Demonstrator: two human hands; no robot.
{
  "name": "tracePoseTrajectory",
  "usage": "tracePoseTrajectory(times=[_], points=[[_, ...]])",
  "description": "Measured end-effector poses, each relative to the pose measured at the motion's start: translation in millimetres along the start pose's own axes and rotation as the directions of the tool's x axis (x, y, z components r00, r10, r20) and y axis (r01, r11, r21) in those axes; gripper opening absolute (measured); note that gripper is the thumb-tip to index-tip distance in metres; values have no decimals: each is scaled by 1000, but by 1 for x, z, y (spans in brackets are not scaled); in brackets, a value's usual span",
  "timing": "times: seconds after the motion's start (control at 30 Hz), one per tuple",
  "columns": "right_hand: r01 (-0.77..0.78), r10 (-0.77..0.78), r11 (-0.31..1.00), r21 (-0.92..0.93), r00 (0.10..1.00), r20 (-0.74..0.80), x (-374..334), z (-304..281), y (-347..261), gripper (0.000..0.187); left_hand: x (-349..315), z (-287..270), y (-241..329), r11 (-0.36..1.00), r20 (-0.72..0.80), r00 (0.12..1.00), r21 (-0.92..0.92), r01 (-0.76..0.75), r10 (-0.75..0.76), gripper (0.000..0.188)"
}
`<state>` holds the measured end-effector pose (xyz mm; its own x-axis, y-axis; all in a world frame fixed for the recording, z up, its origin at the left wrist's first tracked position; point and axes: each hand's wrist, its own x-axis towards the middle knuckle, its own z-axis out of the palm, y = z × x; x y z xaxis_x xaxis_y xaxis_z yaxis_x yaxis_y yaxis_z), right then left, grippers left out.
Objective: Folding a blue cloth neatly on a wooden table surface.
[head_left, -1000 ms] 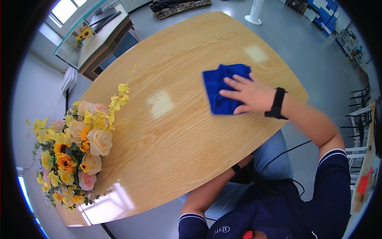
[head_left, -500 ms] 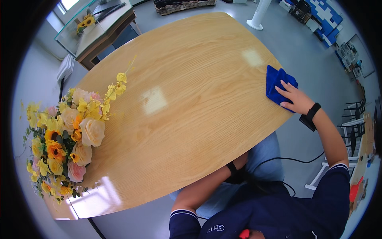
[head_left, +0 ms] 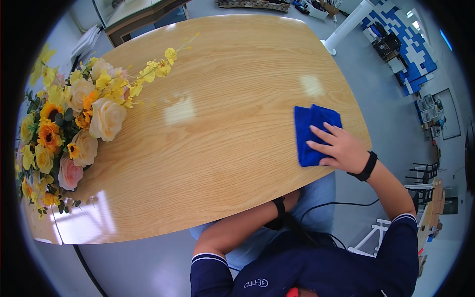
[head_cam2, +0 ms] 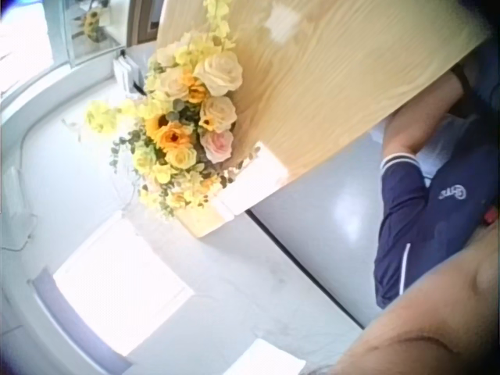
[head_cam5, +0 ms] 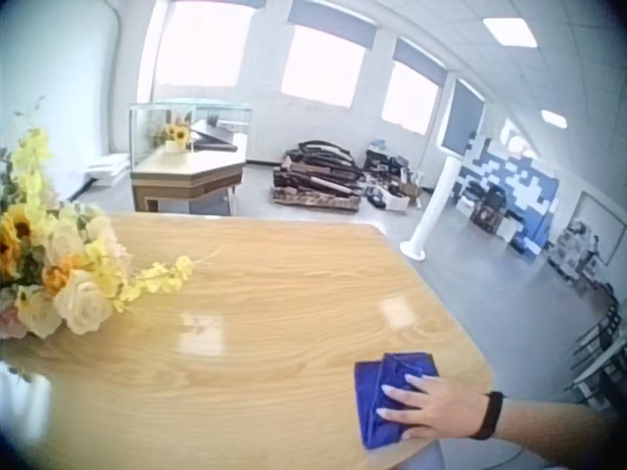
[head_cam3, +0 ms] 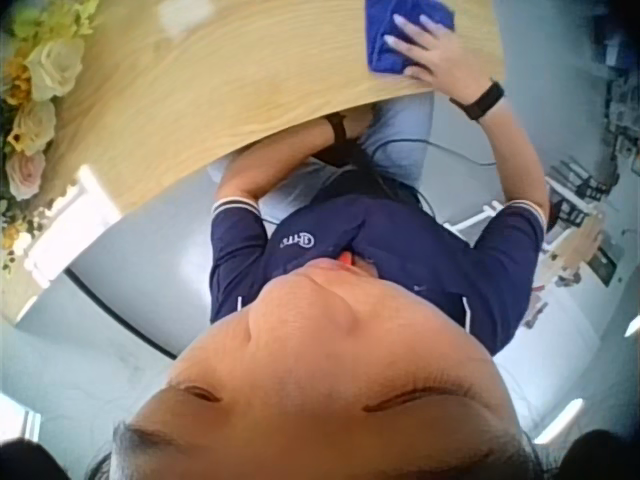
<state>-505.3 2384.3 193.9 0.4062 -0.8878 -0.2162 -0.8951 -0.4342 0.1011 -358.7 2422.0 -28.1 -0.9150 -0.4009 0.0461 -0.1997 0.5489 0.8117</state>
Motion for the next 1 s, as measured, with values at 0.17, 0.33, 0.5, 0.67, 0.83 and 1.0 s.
tracePoseTrajectory(times=[0.17, 0.33, 0.5, 0.67, 0.83, 1.0], points=[[300, -279, 950, 84, 940, -199, 70, -7, -60, 57, 1, -6, 2, 999, 18, 999, 25, -28, 28, 22], [398, -331, 900, 176, 889, -317, 122, -5, -132, 49, -8, -20, -10, 998, 35, 999, 66, -6, 3, 22], [422, -343, 850, 315, 897, -277, 137, -23, -148, 48, -16, -26, -16, 994, 23, 1000, 112, 5, -7, 21], [281, -187, 283, 917, 954, -234, 135, -55, -67, 49, -18, -17, -13, 982, 27, 999, 185, -32, 27, 21], [192, 238, -301, 934, 964, -122, 127, -35, 22, 35, -13, -13, -11, 960, 39, 995, 264, -98, 91, 20], [278, 406, -627, 728, 914, 1, 127, 20, 59, 28, -12, -9, -15, 915, 59, 986, 369, -167, 156, 20]])
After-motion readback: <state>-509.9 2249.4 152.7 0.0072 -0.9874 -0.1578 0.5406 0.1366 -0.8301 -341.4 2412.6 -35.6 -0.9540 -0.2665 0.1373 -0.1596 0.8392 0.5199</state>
